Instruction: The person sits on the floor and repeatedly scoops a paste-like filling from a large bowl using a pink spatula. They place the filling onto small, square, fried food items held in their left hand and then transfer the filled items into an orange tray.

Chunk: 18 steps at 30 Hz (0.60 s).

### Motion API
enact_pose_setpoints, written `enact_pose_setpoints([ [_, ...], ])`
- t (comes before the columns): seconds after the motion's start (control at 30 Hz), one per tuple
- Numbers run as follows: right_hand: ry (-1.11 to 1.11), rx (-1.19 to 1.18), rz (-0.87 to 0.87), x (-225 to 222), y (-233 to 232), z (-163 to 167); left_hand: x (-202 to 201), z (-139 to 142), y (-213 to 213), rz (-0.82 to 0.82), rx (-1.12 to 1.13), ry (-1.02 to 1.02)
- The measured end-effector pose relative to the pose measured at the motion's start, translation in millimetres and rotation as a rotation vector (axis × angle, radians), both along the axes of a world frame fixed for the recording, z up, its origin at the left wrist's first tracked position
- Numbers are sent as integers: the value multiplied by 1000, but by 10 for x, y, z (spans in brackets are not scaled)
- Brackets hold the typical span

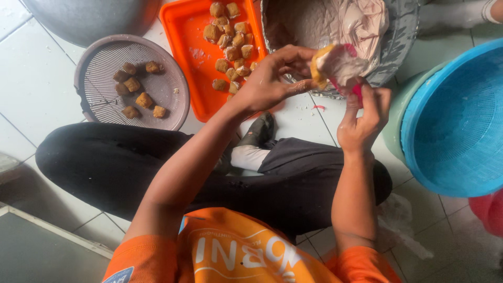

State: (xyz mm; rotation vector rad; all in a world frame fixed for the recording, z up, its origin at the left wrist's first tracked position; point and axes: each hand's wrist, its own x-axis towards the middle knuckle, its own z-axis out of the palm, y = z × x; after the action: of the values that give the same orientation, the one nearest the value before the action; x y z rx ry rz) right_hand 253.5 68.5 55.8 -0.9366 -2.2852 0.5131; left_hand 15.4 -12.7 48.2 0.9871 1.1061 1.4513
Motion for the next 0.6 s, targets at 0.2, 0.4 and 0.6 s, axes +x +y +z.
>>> enact_pose_setpoints([
  [0.2,8,54,41,-21,-41,10,128,43,-1,170,-74,124],
  [0.4,-5,-228,-23,27,72,-85,-194,-254,-89,241,163,-322],
  [0.6,294,-679,-24,93,124,-252,-351,-1427,-765,607,-597,-460],
])
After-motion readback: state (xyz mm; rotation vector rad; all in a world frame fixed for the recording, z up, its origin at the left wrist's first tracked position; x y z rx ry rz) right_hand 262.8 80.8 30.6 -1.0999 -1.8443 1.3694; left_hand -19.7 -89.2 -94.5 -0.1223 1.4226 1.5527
